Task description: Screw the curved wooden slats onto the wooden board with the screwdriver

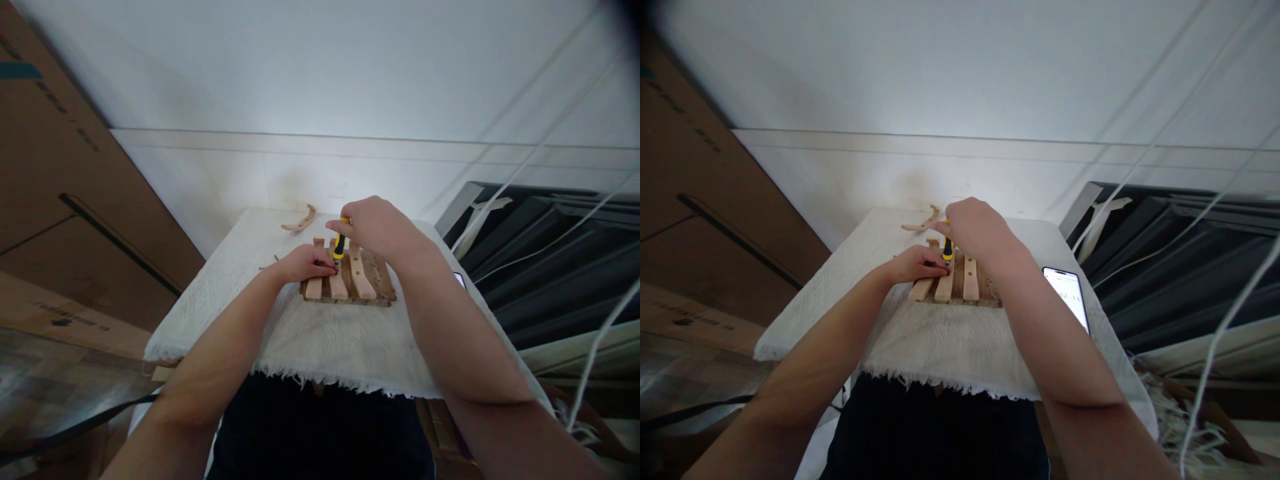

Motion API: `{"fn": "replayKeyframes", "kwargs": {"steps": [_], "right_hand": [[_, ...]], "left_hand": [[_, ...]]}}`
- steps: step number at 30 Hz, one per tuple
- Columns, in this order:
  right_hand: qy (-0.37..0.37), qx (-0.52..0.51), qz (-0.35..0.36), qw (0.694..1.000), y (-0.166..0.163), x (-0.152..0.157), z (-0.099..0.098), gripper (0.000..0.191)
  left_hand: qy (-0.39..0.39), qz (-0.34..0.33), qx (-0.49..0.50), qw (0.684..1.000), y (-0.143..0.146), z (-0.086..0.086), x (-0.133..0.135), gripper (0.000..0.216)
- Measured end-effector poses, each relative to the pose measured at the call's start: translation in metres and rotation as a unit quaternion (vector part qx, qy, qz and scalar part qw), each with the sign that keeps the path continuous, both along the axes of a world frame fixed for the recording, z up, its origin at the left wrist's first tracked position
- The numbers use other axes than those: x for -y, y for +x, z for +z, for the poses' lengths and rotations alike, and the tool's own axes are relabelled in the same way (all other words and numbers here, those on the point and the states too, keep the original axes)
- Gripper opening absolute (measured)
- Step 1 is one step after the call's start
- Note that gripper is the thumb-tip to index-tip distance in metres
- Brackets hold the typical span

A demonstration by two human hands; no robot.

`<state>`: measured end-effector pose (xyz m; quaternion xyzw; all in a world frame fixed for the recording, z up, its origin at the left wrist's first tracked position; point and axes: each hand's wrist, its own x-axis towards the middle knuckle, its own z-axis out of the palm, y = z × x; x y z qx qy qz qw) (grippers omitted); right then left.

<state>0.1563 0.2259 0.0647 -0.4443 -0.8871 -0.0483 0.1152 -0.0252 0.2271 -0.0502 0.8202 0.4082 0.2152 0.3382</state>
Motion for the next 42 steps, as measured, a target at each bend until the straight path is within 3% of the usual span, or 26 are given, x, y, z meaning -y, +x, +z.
{"fn": "replayKeyframes", "kwargs": {"steps": [6, 12, 16, 21, 27, 33, 38, 42], "right_hand": [[-0.057, -0.034, 0.132, 0.989, 0.0, 0.002, -0.006, 0.034], [-0.052, -0.055, 0.192, 0.979, 0.002, 0.004, -0.003, 0.035], [-0.034, -0.045, 0.171, 0.984, -0.002, 0.005, -0.001, 0.03], [0.016, -0.013, 0.029, 0.999, -0.002, 0.006, 0.0, 0.045], [-0.063, 0.0, 0.109, 0.992, 0.004, 0.008, 0.005, 0.034], [0.035, 0.036, -0.051, 0.997, -0.001, 0.003, -0.001, 0.049], [0.008, -0.006, 0.016, 1.0, -0.003, 0.006, -0.004, 0.039], [-0.031, -0.022, 0.087, 0.996, 0.002, 0.012, 0.001, 0.044]], "left_hand": [[0.027, -0.007, -0.021, 0.999, 0.001, 0.002, 0.0, 0.016], [0.026, -0.013, -0.023, 0.999, -0.001, -0.001, -0.002, 0.019], [0.021, -0.006, -0.024, 0.999, -0.001, -0.003, -0.002, 0.02], [0.018, -0.005, 0.002, 1.0, 0.0, -0.003, -0.001, 0.017], [0.027, 0.001, -0.006, 1.0, -0.001, -0.003, -0.001, 0.017], [0.021, -0.001, -0.014, 1.0, 0.0, -0.003, -0.001, 0.017], [0.019, 0.008, -0.015, 1.0, 0.0, -0.002, 0.0, 0.016], [0.024, 0.008, -0.024, 0.999, -0.001, -0.003, 0.0, 0.017]]}}
